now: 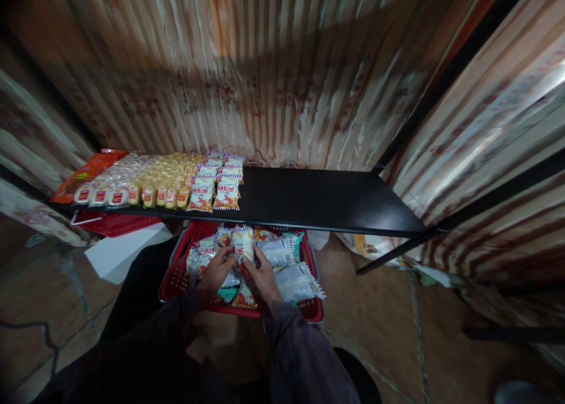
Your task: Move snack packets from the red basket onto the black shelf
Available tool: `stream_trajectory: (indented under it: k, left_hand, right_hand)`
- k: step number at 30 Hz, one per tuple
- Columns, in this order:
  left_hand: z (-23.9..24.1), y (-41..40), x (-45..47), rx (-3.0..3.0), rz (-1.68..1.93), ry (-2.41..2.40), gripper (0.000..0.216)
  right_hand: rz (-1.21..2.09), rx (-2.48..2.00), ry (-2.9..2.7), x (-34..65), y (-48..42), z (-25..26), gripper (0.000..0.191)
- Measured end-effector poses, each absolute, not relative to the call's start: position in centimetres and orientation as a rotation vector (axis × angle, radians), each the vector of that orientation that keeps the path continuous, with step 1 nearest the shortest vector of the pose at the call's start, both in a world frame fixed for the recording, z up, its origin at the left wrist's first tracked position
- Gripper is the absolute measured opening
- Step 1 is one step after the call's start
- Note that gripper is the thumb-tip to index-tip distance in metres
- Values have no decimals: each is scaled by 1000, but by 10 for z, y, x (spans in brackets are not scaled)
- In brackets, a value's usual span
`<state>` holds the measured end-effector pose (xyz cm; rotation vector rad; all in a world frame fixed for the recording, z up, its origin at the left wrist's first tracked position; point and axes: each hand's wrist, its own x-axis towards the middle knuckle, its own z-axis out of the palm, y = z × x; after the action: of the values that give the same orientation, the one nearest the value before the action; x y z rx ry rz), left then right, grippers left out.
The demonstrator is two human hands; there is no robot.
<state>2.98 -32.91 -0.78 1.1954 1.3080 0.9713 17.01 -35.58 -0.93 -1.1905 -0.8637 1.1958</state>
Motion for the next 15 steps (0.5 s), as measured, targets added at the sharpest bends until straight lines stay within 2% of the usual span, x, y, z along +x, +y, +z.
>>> stream_trajectory:
  k: [15]
  left_hand:
    - [3, -313, 37, 1120, 958, 1229, 41]
  right_hand:
    - [1159, -1173, -1043, 167, -350, 1, 58]
